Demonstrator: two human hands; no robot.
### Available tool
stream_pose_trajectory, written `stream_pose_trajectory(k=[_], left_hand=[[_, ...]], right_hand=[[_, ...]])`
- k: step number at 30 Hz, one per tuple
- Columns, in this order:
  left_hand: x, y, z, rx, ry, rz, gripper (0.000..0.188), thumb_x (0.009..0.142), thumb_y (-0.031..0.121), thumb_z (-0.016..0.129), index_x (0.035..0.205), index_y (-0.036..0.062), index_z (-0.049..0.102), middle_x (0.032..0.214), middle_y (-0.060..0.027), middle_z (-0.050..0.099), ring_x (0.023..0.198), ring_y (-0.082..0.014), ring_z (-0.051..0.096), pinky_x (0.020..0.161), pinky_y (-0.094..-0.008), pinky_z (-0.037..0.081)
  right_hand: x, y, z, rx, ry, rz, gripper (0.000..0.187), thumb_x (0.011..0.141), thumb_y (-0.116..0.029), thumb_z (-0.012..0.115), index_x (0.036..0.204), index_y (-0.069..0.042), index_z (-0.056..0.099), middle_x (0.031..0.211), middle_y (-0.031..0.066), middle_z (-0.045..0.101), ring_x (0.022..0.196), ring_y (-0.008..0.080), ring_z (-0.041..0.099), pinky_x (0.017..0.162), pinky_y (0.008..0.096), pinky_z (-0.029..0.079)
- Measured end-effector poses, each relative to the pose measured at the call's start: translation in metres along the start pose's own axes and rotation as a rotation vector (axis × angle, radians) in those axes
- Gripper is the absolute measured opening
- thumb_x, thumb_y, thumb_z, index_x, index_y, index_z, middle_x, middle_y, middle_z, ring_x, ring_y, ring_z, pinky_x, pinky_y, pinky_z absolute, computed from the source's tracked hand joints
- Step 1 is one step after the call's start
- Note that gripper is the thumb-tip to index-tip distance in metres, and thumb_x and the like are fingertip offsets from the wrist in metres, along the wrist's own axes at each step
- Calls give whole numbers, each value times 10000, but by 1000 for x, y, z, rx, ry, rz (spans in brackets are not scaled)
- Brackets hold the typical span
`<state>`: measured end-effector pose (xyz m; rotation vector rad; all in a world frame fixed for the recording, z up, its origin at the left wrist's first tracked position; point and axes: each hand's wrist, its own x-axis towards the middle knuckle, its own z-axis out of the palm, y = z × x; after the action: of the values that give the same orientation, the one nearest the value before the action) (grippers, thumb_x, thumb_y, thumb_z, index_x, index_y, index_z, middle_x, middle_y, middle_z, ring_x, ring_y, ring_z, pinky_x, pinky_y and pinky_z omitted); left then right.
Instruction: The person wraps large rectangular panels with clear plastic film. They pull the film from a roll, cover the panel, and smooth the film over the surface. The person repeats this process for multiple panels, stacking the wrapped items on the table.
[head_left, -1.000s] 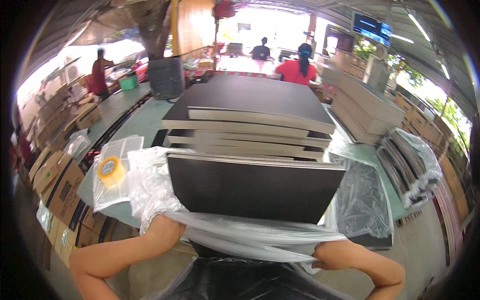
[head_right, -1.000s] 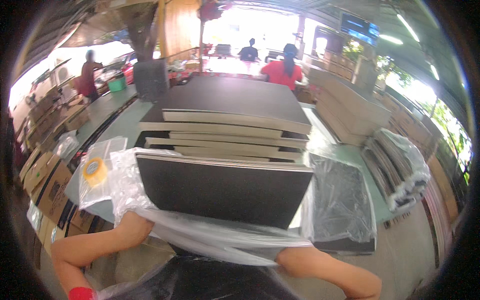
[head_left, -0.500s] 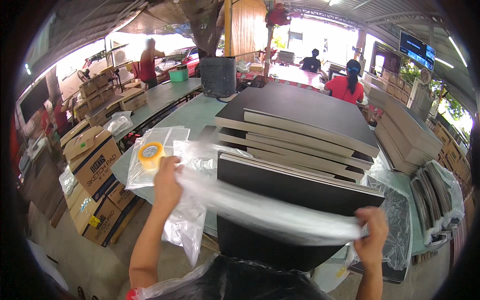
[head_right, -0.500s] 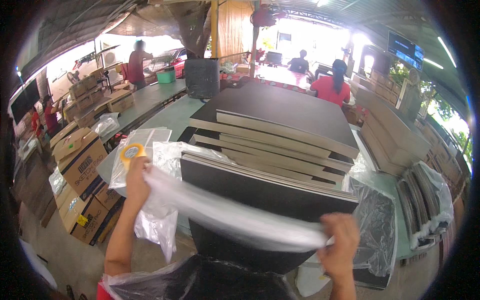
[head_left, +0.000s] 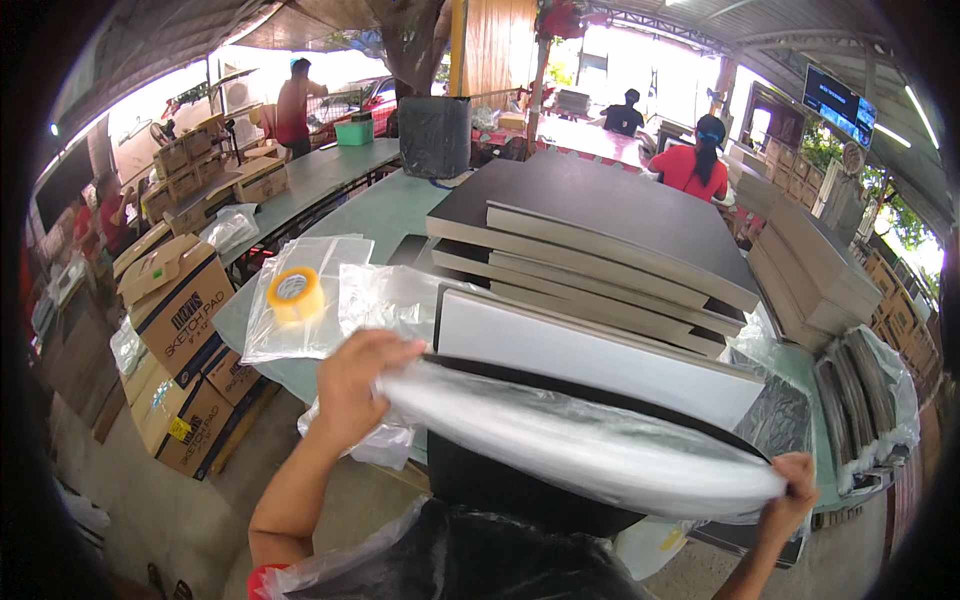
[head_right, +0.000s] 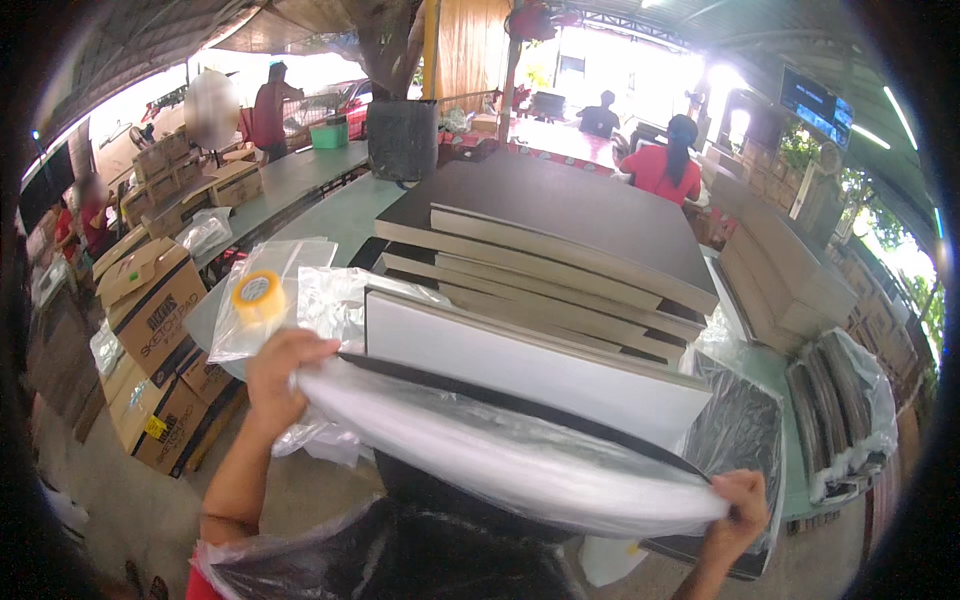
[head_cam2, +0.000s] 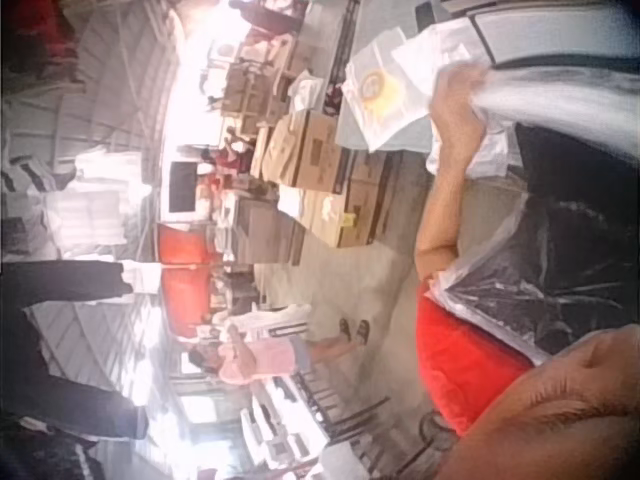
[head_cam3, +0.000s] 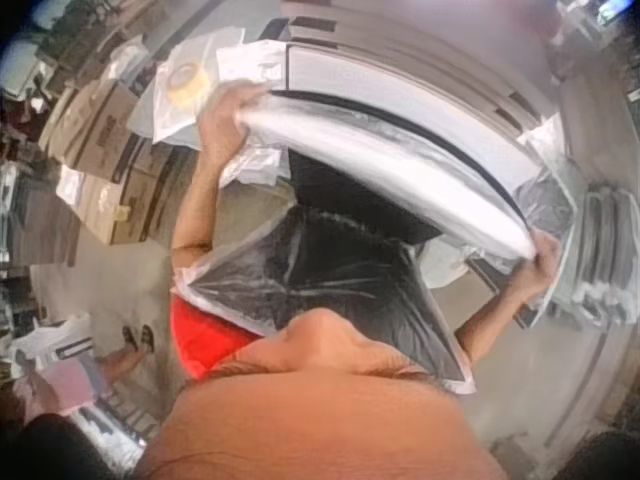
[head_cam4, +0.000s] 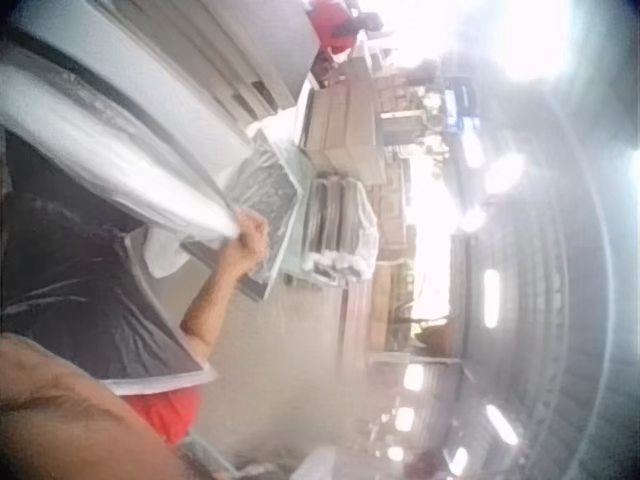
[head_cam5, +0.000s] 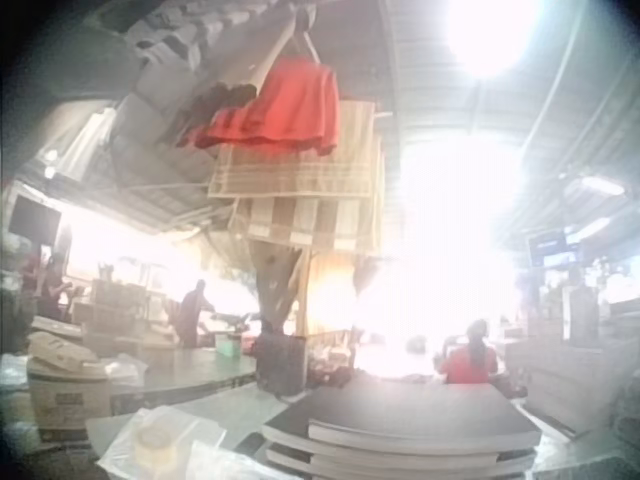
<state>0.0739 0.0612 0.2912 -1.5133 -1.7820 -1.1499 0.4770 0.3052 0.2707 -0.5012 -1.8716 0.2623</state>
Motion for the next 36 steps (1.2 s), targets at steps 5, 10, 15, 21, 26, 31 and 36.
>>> stream_pose_trajectory(k=[5,10,15,21,26,31,36], left_hand=[[1,-58,-18,-1124,-500,-597,438,523,35,618,957,7,564,738,-49,579,644,-143,546,539,-263,433],[-149,-106,51,-1398,-612,-1105,349,686,159,625,982,10,514,781,-32,541,627,-104,500,529,-257,411],[-226,-89,84,-1442,-897,-1524,147,848,164,456,925,45,495,802,-22,517,736,-92,492,660,-236,413],[-235,-57,104,-1302,-783,-1609,160,782,151,539,886,31,517,754,-40,524,696,-122,500,614,-256,420],[-219,-47,100,-312,-977,-1228,136,743,117,572,819,9,538,684,-40,524,632,-130,498,578,-260,415],[-112,-25,-6,-989,-856,-692,214,676,113,624,851,14,551,734,-55,534,670,-127,502,604,-258,416],[-113,53,37,-1584,-1714,-207,267,776,202,560,1005,67,538,816,-54,527,735,-133,466,646,-287,409]], right_hand=[[-4,27,-3,842,-140,667,360,609,-223,679,846,13,548,760,87,580,639,152,548,563,261,459],[-143,87,46,1199,-75,1416,338,749,-290,560,957,-25,534,915,115,563,856,235,539,738,383,443],[-302,173,77,940,-442,581,159,739,-187,556,679,-43,523,771,67,555,785,187,520,693,335,407],[-362,198,92,258,-948,1154,135,740,-147,529,717,-18,562,758,57,573,714,163,535,650,277,406],[-329,187,88,225,-783,1249,151,744,-153,526,749,-9,572,764,58,581,700,158,538,646,267,408],[-87,8,-4,711,-1029,868,292,800,-221,471,935,15,575,940,149,588,899,238,553,783,349,401],[-100,-45,62,1340,-1802,131,499,832,-409,426,1249,-139,369,1351,153,201,1259,318,145,976,526,89]])
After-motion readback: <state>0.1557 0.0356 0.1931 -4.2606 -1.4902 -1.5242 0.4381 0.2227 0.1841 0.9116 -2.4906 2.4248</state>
